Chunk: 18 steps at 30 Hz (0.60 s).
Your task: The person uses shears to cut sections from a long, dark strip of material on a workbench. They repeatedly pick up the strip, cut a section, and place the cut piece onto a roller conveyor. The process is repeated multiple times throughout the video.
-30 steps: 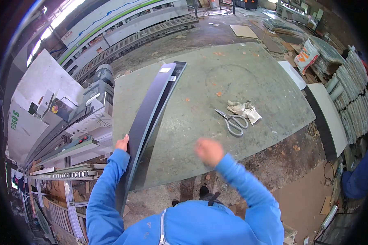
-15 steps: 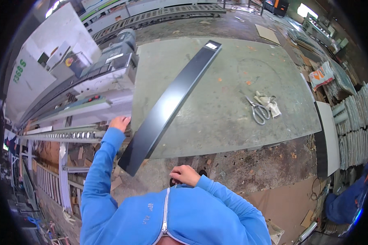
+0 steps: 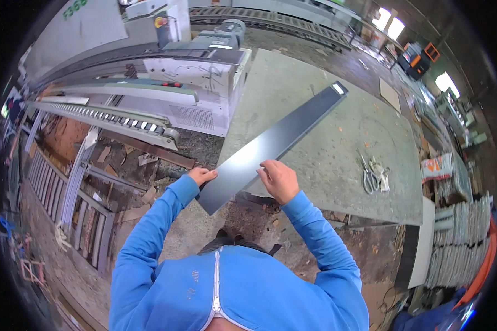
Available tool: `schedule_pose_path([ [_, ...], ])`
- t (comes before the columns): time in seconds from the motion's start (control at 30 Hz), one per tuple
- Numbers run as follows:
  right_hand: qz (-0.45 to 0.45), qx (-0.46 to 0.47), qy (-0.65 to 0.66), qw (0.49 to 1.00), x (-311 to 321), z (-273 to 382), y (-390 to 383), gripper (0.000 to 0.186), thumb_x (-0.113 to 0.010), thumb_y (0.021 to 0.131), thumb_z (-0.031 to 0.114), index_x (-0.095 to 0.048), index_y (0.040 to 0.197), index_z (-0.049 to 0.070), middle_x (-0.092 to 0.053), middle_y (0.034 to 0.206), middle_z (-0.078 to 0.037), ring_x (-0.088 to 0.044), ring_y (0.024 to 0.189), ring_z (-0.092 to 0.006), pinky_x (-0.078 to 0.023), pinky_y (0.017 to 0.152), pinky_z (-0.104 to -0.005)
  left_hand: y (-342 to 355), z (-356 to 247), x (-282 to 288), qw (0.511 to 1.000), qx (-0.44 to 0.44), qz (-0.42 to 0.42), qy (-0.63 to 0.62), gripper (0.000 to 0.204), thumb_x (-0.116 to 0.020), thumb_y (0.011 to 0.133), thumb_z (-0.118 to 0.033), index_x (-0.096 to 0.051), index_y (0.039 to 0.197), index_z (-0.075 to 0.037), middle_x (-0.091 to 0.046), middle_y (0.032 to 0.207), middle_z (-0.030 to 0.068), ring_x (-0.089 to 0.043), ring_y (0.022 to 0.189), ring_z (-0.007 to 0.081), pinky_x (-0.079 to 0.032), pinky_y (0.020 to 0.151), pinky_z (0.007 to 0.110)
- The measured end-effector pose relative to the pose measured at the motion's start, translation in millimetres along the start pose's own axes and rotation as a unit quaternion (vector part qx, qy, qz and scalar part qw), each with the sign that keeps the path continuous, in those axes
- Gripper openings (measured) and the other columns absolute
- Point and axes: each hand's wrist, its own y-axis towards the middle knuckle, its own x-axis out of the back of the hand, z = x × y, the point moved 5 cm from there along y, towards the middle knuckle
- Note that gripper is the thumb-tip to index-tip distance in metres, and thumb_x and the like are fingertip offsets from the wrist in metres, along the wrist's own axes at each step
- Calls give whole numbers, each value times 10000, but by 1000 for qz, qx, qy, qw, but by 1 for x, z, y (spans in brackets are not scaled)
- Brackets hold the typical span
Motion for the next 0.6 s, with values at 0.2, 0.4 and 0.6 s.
schedule_pose_path([
  [0.2,63,161,-111,979,1,-6,13,390,-695,700,274,-546,962,26,-531,911,-110,-508,908,-284,-423,756,-380,-135,47,6,997,-45,5,-63,487,-525,840,-484,-591,865,-2,-574,749,101,-525,728,170,-412,682,310],
  [0.4,193,386,-96,897,-60,15,37,545,-597,745,487,-537,992,5,-522,899,-136,-504,864,-308,-398,791,-418,-316,133,-9,992,118,-15,-50,477,-528,827,-506,-590,870,-35,-549,763,63,-487,745,158,-388,704,316],
  [0.6,361,455,-78,810,-124,47,32,546,-515,781,560,-582,780,18,-540,783,-154,-555,752,-318,-454,661,-408,-442,120,-61,956,242,-83,-143,498,-540,808,-539,-617,797,-46,-541,700,21,-479,734,137,-376,711,291],
])
